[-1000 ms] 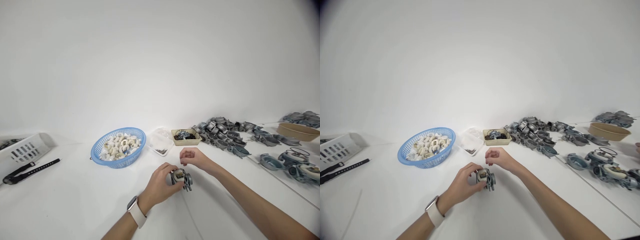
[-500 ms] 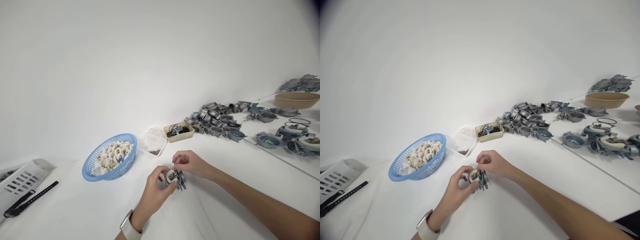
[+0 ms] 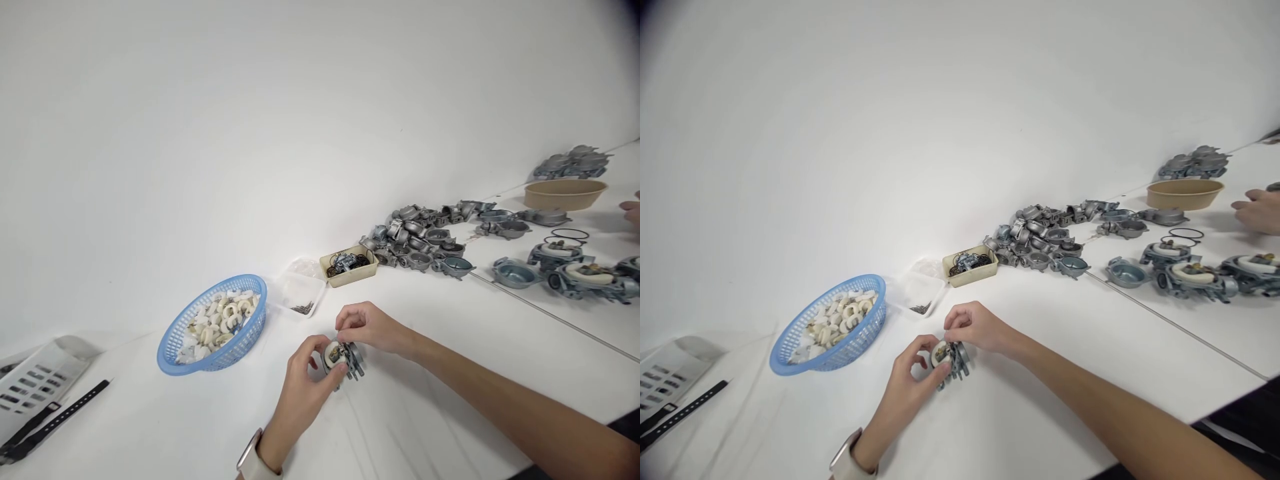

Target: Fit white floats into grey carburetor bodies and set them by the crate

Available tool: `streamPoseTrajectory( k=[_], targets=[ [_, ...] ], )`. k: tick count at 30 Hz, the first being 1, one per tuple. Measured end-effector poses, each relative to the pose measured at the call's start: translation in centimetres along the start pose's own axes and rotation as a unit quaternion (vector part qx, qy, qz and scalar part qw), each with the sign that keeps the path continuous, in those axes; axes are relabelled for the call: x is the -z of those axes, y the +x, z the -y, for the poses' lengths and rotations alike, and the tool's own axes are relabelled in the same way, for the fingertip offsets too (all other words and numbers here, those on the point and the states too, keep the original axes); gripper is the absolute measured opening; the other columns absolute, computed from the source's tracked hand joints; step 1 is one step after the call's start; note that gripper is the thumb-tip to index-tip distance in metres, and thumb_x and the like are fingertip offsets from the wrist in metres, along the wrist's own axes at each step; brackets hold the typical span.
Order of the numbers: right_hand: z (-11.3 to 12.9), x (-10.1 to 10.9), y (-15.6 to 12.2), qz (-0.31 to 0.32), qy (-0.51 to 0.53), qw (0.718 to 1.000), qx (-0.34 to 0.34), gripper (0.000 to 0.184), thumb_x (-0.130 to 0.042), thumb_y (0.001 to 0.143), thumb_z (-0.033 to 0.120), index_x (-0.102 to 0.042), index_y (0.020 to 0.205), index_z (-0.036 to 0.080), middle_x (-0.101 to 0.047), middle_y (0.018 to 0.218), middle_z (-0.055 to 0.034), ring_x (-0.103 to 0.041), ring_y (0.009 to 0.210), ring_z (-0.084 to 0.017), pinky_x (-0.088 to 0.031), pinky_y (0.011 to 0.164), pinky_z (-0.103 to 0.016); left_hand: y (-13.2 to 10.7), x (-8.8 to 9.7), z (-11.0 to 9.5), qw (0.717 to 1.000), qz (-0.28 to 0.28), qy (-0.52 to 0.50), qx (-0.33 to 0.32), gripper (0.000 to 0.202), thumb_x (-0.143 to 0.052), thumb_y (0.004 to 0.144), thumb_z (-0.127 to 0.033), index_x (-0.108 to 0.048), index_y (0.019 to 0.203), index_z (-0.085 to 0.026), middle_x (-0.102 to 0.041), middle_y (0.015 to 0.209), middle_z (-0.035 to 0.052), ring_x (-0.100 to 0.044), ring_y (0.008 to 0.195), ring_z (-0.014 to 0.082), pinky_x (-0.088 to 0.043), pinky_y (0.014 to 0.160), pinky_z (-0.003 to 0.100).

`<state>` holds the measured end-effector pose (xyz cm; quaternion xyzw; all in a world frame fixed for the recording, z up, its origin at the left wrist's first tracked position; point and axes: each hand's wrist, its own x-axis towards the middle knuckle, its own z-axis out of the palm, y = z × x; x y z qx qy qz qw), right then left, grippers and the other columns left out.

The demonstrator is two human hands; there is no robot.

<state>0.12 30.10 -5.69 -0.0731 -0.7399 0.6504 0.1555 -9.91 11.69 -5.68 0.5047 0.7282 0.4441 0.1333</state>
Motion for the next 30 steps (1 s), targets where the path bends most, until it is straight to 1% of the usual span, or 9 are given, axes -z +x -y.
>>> streamPoseTrajectory(
  k=[5, 8, 14, 19, 22, 24, 26, 28, 30],
  targets=[
    [0.1, -0.1, 0.0, -0.005, -0.004, 1.000, -0.013, 0.020, -0.078, 0.071, 0.030, -0.067, 0.081, 0.016, -0.069, 0.069, -0.0014, -0.060, 0.069, -0.015, -0.044, 0.069, -0.027, -0.1, 0.0, 0.0, 1.000, -0.002, 0.005, -0.007, 0.020, -0.068, 0.084, -0.031, -0.063, 0.102, -0.022, -0.070, 0.101, 0.0023, -0.063, 0.096, 0.0200, -0.047, 0.077, 0.030],
    [0.3, 0.1, -0.1, 0.002, -0.014, 1.000, -0.020, 0.020, -0.076, 0.073, 0.030, -0.068, 0.083, 0.016, -0.068, 0.071, -0.0016, -0.060, 0.071, -0.015, -0.044, 0.070, -0.027, -0.1, -0.1, 0.1, 1.000, -0.005, 0.008, -0.007, 0.020, -0.069, 0.084, -0.031, -0.063, 0.102, -0.022, -0.070, 0.099, 0.0020, -0.063, 0.092, 0.0193, -0.047, 0.077, 0.030],
    [1.3, 0.1, -0.5, 0.005, -0.118, 0.993, 0.001, 0.020, -0.069, 0.080, 0.035, -0.073, 0.083, 0.016, -0.068, 0.079, -0.0025, -0.057, 0.074, -0.015, -0.042, 0.069, -0.027, -0.2, -0.2, 0.2, 1.000, -0.014, 0.022, -0.013, 0.020, -0.068, 0.084, -0.028, -0.062, 0.102, -0.021, -0.069, 0.100, 0.0022, -0.061, 0.091, 0.0188, -0.045, 0.077, 0.031],
    [1.4, 0.1, -0.6, 0.024, -0.083, 0.996, -0.027, 0.027, -0.066, 0.085, 0.042, -0.072, 0.083, 0.016, -0.063, 0.074, -0.0012, -0.055, 0.070, -0.014, -0.040, 0.065, -0.026, -0.4, -0.3, -0.2, 0.999, -0.010, 0.037, -0.019, 0.021, -0.067, 0.084, -0.028, -0.061, 0.103, -0.022, -0.067, 0.099, 0.0012, -0.059, 0.088, 0.0180, -0.043, 0.075, 0.030],
    [1.3, 0.3, -0.6, 0.039, -0.074, 0.996, -0.020, 0.028, -0.066, 0.087, 0.043, -0.072, 0.085, 0.016, -0.063, 0.075, -0.0015, -0.054, 0.071, -0.013, -0.041, 0.066, -0.026, -0.5, -0.6, 0.0, 0.998, -0.019, 0.048, -0.018, 0.021, -0.068, 0.084, -0.029, -0.061, 0.104, -0.022, -0.067, 0.097, 0.0007, -0.059, 0.087, 0.0180, -0.042, 0.073, 0.029],
    [1.3, 0.5, -0.6, 0.050, -0.086, 0.995, -0.014, 0.028, -0.066, 0.087, 0.043, -0.072, 0.089, 0.016, -0.064, 0.080, -0.0020, -0.055, 0.074, -0.013, -0.041, 0.068, -0.026, -0.5, -0.8, 0.3, 0.998, -0.030, 0.053, -0.018, 0.022, -0.068, 0.084, -0.030, -0.061, 0.103, -0.022, -0.066, 0.095, 0.0007, -0.060, 0.087, 0.0182, -0.042, 0.072, 0.029],
    [1.3, 0.9, -0.7, 0.079, -0.104, 0.991, -0.015, 0.028, -0.070, 0.084, 0.043, -0.071, 0.096, 0.018, -0.066, 0.091, -0.0031, -0.057, 0.081, -0.015, -0.044, 0.071, -0.026, -0.4, -0.9, 0.7, 0.998, -0.039, 0.053, -0.018, 0.022, -0.068, 0.084, -0.031, -0.061, 0.102, -0.022, -0.067, 0.094, 0.0009, -0.060, 0.086, 0.0184, -0.042, 0.070, 0.029],
    [1.2, 1.4, -0.7, 0.119, -0.114, 0.986, -0.014, 0.036, -0.077, 0.077, 0.040, -0.068, 0.105, 0.019, -0.065, 0.104, -0.0045, -0.058, 0.091, -0.017, -0.046, 0.075, -0.026, -0.3, -0.9, 1.0, 0.998, -0.041, 0.053, -0.020, 0.021, -0.068, 0.084, -0.033, -0.062, 0.101, -0.021, -0.067, 0.094, 0.0013, -0.061, 0.085, 0.0186, -0.042, 0.068, 0.028],
    [0.9, 1.7, -0.6, 0.144, -0.119, 0.982, -0.006, 0.045, -0.081, 0.072, 0.038, -0.065, 0.110, 0.020, -0.063, 0.111, -0.0055, -0.058, 0.098, -0.019, -0.048, 0.079, -0.027, -0.2, -0.7, 1.0, 0.998, -0.040, 0.049, -0.024, 0.020, -0.068, 0.085, -0.034, -0.062, 0.100, -0.021, -0.068, 0.095, 0.0016, -0.061, 0.086, 0.0187, -0.042, 0.068, 0.028]
  ],
)
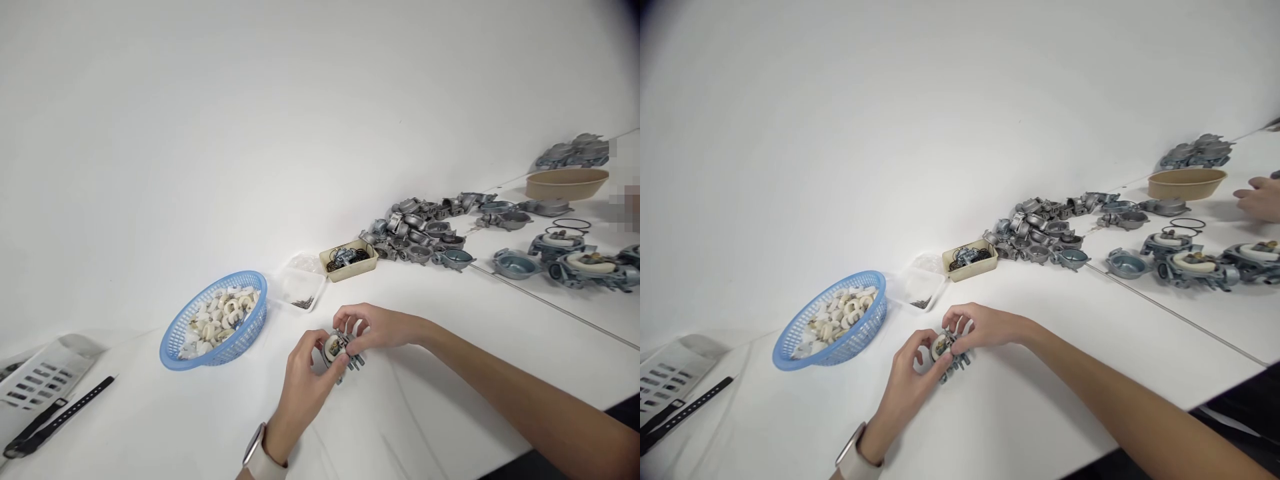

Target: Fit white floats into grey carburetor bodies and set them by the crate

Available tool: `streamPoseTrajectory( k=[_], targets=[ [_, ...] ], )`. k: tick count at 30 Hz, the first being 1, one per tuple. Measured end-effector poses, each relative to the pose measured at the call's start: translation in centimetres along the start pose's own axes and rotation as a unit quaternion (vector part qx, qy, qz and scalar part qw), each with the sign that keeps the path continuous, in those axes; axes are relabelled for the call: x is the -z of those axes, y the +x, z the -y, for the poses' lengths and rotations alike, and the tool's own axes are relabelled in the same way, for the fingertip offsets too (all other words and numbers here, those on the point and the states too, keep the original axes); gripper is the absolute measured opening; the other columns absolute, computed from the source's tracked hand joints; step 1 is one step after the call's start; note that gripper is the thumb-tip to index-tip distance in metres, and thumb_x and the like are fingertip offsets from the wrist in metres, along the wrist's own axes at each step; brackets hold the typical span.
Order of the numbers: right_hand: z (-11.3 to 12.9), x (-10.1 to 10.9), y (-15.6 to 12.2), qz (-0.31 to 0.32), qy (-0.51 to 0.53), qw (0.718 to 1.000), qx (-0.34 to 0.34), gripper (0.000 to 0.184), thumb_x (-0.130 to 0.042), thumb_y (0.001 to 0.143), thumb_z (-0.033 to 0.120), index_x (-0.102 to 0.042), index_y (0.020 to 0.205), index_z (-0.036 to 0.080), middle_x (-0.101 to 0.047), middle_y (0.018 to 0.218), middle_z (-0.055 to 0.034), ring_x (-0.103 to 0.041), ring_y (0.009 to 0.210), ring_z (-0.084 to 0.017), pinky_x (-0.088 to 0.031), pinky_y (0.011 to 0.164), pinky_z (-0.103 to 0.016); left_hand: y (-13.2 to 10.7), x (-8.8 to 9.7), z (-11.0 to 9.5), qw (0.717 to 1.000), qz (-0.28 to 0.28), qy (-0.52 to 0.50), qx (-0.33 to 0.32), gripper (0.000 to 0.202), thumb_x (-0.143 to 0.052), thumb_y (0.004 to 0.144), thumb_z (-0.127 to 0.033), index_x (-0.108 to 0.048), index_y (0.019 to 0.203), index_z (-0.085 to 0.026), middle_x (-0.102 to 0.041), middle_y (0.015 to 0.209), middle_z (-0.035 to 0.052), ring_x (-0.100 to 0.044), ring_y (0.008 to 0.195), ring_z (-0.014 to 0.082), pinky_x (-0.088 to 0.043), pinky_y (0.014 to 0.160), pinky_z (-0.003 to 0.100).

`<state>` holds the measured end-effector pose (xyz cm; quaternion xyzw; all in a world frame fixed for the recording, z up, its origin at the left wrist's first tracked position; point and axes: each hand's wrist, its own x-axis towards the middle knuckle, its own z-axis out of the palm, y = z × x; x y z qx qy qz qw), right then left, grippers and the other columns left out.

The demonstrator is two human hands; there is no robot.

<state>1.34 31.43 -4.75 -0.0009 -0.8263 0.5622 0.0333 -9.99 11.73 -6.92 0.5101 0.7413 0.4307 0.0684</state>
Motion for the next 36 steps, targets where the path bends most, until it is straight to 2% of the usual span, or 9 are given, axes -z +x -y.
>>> streamPoseTrajectory(
  k=[6, 16, 27, 36],
  targets=[
    [-0.5, 0.2, 0.2, 0.009, -0.001, 1.000, 0.007, 0.044, -0.080, 0.074, 0.037, -0.064, 0.111, 0.020, -0.062, 0.112, -0.0060, -0.058, 0.099, -0.019, -0.049, 0.080, -0.028, 0.0, 0.4, -0.3, 1.000, 0.002, -0.013, -0.012, 0.020, -0.067, 0.087, -0.033, -0.063, 0.101, -0.021, -0.069, 0.097, 0.0020, -0.061, 0.085, 0.0178, -0.044, 0.072, 0.029],
    [-0.3, 0.1, 0.2, -0.007, -0.018, 1.000, 0.024, 0.043, -0.081, 0.072, 0.039, -0.067, 0.109, 0.020, -0.065, 0.109, -0.0061, -0.059, 0.099, -0.020, -0.050, 0.082, -0.030, 0.1, -0.2, 0.7, 1.000, -0.006, -0.005, -0.023, 0.022, -0.067, 0.086, -0.035, -0.062, 0.102, -0.021, -0.067, 0.096, 0.0029, -0.060, 0.083, 0.0185, -0.045, 0.073, 0.031],
    [0.2, -0.5, 0.0, -0.044, -0.070, 0.996, 0.020, 0.038, -0.074, 0.075, 0.034, -0.067, 0.110, 0.021, -0.066, 0.101, -0.0050, -0.061, 0.099, -0.021, -0.049, 0.082, -0.030, 0.0, 0.1, 0.6, 0.998, 0.021, 0.014, -0.054, 0.024, -0.058, 0.093, -0.033, -0.059, 0.115, -0.023, -0.065, 0.104, 0.0056, -0.060, 0.093, 0.0206, -0.048, 0.082, 0.034],
    [0.3, -0.8, -0.1, -0.058, -0.108, 0.992, 0.034, 0.034, -0.068, 0.076, 0.029, -0.068, 0.109, 0.024, -0.068, 0.100, -0.0039, -0.062, 0.096, -0.022, -0.048, 0.079, -0.029, 0.0, 0.0, 0.8, 0.997, 0.027, 0.032, -0.061, 0.030, -0.055, 0.095, -0.036, -0.057, 0.122, -0.023, -0.066, 0.110, 0.0071, -0.062, 0.097, 0.0213, -0.048, 0.083, 0.033]
  ],
)
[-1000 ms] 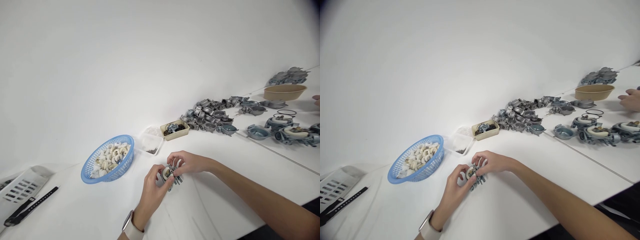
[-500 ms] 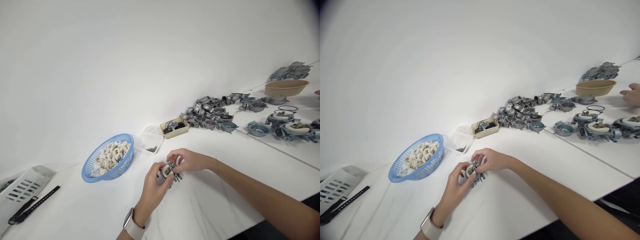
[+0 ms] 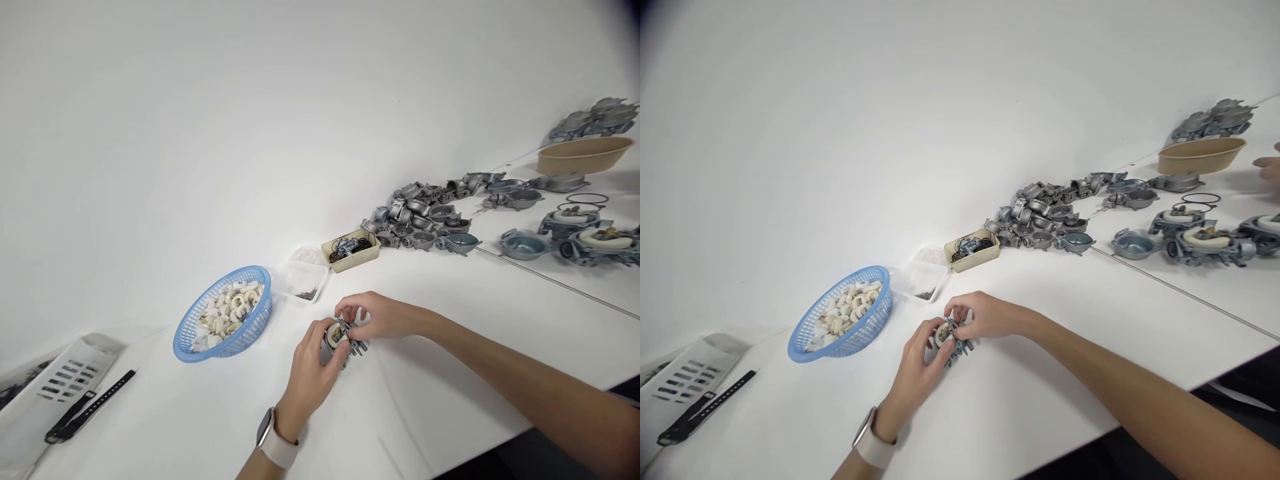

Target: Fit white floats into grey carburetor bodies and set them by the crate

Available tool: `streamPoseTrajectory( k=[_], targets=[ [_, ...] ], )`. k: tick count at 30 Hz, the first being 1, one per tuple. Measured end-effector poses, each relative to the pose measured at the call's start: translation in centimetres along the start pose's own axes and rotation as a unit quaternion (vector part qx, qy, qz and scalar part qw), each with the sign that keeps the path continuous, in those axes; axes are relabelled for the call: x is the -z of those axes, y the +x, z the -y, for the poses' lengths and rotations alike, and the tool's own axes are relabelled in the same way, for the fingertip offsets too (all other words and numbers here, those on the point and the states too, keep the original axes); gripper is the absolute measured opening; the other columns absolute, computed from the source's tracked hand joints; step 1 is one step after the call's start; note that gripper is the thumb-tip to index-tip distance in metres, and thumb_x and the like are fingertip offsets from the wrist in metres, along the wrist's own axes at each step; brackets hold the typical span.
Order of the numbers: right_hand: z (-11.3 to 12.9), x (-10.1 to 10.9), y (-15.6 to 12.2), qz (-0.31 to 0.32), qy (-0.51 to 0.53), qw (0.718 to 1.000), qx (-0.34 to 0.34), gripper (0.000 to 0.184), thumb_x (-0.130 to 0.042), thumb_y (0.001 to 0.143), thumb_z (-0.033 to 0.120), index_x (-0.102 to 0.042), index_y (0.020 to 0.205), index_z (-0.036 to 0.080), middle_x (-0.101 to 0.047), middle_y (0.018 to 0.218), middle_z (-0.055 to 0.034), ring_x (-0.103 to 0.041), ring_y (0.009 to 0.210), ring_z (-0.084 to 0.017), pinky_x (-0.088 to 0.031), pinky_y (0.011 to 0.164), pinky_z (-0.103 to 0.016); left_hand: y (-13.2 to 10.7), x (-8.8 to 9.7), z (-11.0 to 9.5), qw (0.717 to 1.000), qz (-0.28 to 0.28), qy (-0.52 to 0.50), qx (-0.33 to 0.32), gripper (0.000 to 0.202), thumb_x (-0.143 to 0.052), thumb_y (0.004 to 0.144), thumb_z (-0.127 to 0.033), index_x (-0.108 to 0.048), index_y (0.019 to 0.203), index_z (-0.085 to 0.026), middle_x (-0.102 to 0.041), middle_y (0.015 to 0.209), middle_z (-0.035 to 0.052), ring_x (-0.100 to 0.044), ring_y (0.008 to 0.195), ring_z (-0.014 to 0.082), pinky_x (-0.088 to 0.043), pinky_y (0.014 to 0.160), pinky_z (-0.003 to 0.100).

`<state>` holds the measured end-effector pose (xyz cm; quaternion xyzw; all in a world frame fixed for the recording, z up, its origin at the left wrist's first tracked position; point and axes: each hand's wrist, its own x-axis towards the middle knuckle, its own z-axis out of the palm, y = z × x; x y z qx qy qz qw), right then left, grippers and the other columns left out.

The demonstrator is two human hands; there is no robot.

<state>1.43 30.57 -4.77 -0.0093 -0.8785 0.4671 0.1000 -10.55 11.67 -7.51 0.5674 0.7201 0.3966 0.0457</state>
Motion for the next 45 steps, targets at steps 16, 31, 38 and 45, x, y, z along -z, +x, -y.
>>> streamPoseTrajectory(
  k=[16, 31, 38, 45],
  targets=[
    [1.1, -0.1, -0.7, 0.002, -0.046, 0.999, -0.009, 0.028, -0.062, 0.081, 0.030, -0.065, 0.108, 0.023, -0.065, 0.093, -0.0035, -0.059, 0.080, -0.016, -0.045, 0.068, -0.025, -0.2, 0.0, -0.3, 0.999, 0.040, 0.011, 0.034, 0.036, -0.046, 0.100, -0.043, -0.053, 0.130, -0.024, -0.070, 0.098, 0.0029, -0.061, 0.077, 0.0176, -0.046, 0.072, 0.028],
    [1.5, 0.0, -0.7, 0.012, -0.067, 0.998, -0.008, 0.024, -0.059, 0.083, 0.032, -0.065, 0.104, 0.023, -0.066, 0.095, -0.0034, -0.059, 0.080, -0.017, -0.044, 0.067, -0.025, -0.2, 0.2, -0.5, 0.999, 0.044, -0.002, 0.022, 0.036, -0.046, 0.101, -0.040, -0.052, 0.132, -0.024, -0.070, 0.111, 0.0055, -0.064, 0.093, 0.0199, -0.048, 0.081, 0.030],
    [1.4, -0.1, -0.7, 0.015, -0.075, 0.997, -0.012, 0.023, -0.058, 0.083, 0.031, -0.066, 0.103, 0.025, -0.067, 0.091, -0.0025, -0.060, 0.080, -0.019, -0.042, 0.067, -0.027, -0.1, 0.3, -0.5, 0.999, 0.048, 0.006, 0.020, 0.035, -0.045, 0.101, -0.040, -0.052, 0.132, -0.025, -0.069, 0.115, 0.0044, -0.064, 0.098, 0.0201, -0.048, 0.084, 0.030],
    [1.5, -0.1, -0.7, 0.011, -0.108, 0.994, -0.006, 0.021, -0.058, 0.083, 0.031, -0.065, 0.101, 0.024, -0.067, 0.090, -0.0026, -0.058, 0.081, -0.020, -0.038, 0.068, -0.028, -0.1, 0.3, -0.7, 0.999, 0.047, 0.008, 0.017, 0.034, -0.045, 0.101, -0.040, -0.053, 0.130, -0.026, -0.071, 0.110, 0.0037, -0.065, 0.092, 0.0188, -0.049, 0.080, 0.029]
  ],
)
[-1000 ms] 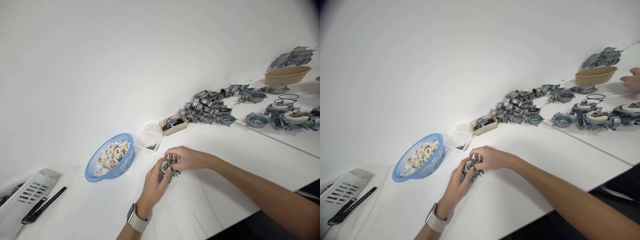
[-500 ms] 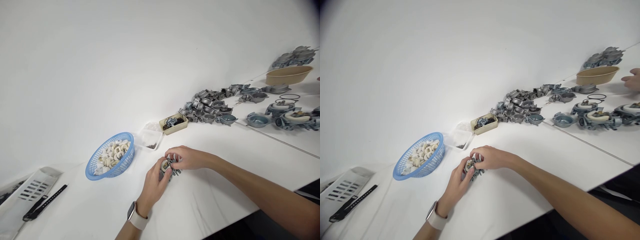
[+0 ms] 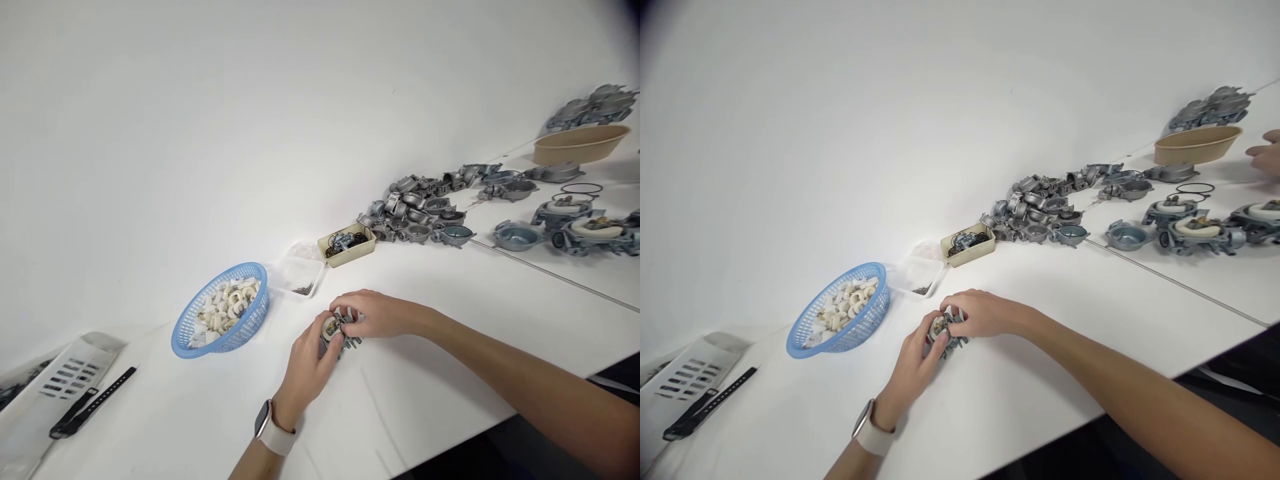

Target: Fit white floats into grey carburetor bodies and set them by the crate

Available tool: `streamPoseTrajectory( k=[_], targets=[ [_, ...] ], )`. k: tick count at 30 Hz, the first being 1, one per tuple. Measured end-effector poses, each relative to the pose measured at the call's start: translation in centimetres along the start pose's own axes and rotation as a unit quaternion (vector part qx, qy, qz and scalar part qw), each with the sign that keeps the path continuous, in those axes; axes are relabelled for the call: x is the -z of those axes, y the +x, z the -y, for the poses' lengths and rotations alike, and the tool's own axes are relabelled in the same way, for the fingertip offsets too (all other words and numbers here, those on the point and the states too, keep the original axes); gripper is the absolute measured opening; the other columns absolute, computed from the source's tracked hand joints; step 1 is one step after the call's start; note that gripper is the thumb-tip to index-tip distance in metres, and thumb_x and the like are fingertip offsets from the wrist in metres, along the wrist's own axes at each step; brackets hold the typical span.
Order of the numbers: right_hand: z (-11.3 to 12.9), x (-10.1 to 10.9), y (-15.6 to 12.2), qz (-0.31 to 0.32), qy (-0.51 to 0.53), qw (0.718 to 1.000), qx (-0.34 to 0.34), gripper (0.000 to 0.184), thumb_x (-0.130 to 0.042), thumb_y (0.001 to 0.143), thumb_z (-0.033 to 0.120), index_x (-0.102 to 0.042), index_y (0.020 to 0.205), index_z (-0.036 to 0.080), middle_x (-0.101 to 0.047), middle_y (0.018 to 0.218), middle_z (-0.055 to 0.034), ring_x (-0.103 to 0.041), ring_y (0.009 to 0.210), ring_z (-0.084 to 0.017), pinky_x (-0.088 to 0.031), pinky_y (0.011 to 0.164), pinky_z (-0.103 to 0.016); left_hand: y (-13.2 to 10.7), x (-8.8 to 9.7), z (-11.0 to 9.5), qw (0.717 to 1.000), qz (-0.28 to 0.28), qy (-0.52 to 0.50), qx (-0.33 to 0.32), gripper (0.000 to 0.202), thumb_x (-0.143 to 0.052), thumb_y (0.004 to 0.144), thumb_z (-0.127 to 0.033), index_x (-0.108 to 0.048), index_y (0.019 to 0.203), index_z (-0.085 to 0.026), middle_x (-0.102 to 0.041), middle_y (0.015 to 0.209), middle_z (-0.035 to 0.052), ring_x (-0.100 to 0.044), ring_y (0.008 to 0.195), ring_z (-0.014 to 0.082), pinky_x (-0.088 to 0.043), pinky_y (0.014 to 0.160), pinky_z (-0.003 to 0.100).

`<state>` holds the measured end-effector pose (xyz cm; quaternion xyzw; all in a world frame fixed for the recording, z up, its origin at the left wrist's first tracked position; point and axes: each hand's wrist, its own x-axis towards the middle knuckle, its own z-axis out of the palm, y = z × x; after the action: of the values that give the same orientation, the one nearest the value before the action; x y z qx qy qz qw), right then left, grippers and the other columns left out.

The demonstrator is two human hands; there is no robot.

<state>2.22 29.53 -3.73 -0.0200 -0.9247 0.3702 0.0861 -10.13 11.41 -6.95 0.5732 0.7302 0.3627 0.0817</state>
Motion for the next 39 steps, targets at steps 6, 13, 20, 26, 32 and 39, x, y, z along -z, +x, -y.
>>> streamPoseTrajectory(
  k=[6, 13, 20, 26, 32, 39],
  targets=[
    [0.41, -0.09, -0.18, -0.005, -0.050, 0.999, 0.003, 0.013, -0.054, 0.085, 0.032, -0.060, 0.093, 0.023, -0.065, 0.089, -0.0026, -0.055, 0.080, -0.020, -0.034, 0.068, -0.029, 0.02, -0.03, 0.13, 1.000, 0.007, 0.002, 0.002, 0.036, -0.043, 0.102, -0.041, -0.050, 0.133, -0.024, -0.070, 0.111, 0.0056, -0.066, 0.095, 0.0202, -0.049, 0.081, 0.030],
    [0.39, -0.15, -0.28, -0.002, -0.063, 0.998, 0.010, 0.012, -0.053, 0.086, 0.033, -0.059, 0.092, 0.023, -0.065, 0.091, -0.0031, -0.055, 0.081, -0.020, -0.034, 0.070, -0.030, -0.04, 0.08, 0.15, 1.000, 0.013, 0.018, 0.006, 0.038, -0.043, 0.102, -0.041, -0.048, 0.136, -0.025, -0.070, 0.113, 0.0055, -0.066, 0.095, 0.0199, -0.049, 0.079, 0.029],
    [0.25, -0.19, -0.27, 0.014, -0.086, 0.996, 0.008, 0.016, -0.048, 0.090, 0.033, -0.059, 0.092, 0.022, -0.067, 0.092, -0.0045, -0.057, 0.082, -0.021, -0.036, 0.073, -0.031, -0.04, 0.18, 0.09, 0.999, 0.021, 0.035, 0.022, 0.038, -0.042, 0.103, -0.042, -0.047, 0.137, -0.026, -0.071, 0.110, 0.0050, -0.066, 0.090, 0.0199, -0.047, 0.079, 0.030],
    [0.27, -0.06, -0.53, 0.035, -0.100, 0.994, -0.006, 0.022, -0.046, 0.092, 0.034, -0.063, 0.101, 0.023, -0.068, 0.094, -0.0055, -0.060, 0.087, -0.024, -0.039, 0.076, -0.032, -0.04, 0.21, 0.12, 0.998, 0.032, 0.050, 0.022, 0.039, -0.042, 0.103, -0.042, -0.046, 0.138, -0.025, -0.071, 0.111, 0.0056, -0.066, 0.089, 0.0202, -0.047, 0.079, 0.031],
    [0.37, -0.03, -0.60, 0.037, -0.113, 0.993, -0.003, 0.023, -0.046, 0.092, 0.036, -0.062, 0.097, 0.022, -0.067, 0.093, -0.0062, -0.059, 0.086, -0.023, -0.038, 0.074, -0.031, -0.04, 0.14, 0.17, 0.998, 0.034, 0.051, 0.027, 0.040, -0.041, 0.103, -0.043, -0.045, 0.138, -0.025, -0.071, 0.110, 0.0057, -0.066, 0.093, 0.0223, -0.046, 0.081, 0.032],
    [0.28, -0.12, -0.39, 0.030, -0.104, 0.994, -0.002, 0.019, -0.047, 0.091, 0.035, -0.060, 0.089, 0.021, -0.066, 0.088, -0.0039, -0.058, 0.080, -0.020, -0.036, 0.073, -0.031, -0.09, 0.07, 0.26, 0.998, 0.035, 0.052, 0.029, 0.040, -0.041, 0.103, -0.043, -0.044, 0.139, -0.027, -0.071, 0.110, 0.0050, -0.066, 0.095, 0.0231, -0.046, 0.081, 0.033]
  ],
)
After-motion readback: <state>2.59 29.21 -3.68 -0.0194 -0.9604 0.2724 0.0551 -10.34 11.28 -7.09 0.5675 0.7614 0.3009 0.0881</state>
